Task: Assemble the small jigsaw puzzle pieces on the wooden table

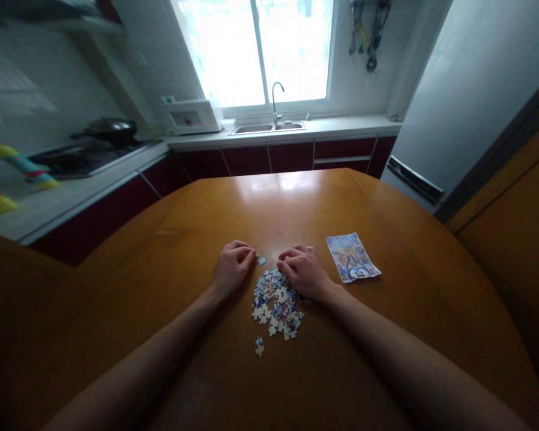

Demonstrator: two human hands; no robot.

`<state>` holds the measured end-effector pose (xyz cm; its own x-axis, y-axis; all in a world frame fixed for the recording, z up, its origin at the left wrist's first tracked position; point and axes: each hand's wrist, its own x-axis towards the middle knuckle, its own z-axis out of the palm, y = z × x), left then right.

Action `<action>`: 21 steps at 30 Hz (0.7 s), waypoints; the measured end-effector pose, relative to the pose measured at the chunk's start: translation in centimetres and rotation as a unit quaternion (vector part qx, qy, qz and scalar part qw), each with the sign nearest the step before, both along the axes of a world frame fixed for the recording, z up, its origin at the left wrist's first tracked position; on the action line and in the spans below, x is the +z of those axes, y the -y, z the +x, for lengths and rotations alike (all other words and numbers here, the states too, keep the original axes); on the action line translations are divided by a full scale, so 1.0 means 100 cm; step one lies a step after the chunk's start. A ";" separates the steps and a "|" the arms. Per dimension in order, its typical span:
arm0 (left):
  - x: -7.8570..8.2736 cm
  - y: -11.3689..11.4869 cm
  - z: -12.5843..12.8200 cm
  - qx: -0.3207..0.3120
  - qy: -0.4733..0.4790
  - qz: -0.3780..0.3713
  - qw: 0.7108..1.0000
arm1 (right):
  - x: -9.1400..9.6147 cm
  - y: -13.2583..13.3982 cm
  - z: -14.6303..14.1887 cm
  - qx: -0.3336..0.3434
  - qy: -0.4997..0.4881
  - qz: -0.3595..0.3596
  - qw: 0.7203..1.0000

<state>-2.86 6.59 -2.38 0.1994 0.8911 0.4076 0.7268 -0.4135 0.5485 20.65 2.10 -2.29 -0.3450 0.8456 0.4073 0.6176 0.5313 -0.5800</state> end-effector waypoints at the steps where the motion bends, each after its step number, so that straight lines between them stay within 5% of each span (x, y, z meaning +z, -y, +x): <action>1: 0.000 -0.001 0.000 0.001 0.007 0.001 1.000 | 0.000 0.000 0.000 0.002 0.001 0.001 1.000; 14: 0.001 -0.001 0.002 -0.033 0.027 0.025 0.999 | 0.002 0.001 0.000 0.009 0.001 0.015 1.000; 18: 0.001 0.000 0.004 -0.043 0.021 0.029 0.998 | 0.002 0.002 0.001 0.066 0.045 0.021 0.997; 21: 0.000 0.000 0.003 -0.050 0.018 0.030 0.998 | 0.000 -0.001 0.001 0.051 -0.006 0.024 0.998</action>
<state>-2.51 6.60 -2.37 0.2710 0.8410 0.4684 0.6605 -0.5164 0.5451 20.79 2.23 -2.30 -0.4234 0.7856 0.4511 0.5526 0.6186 -0.5585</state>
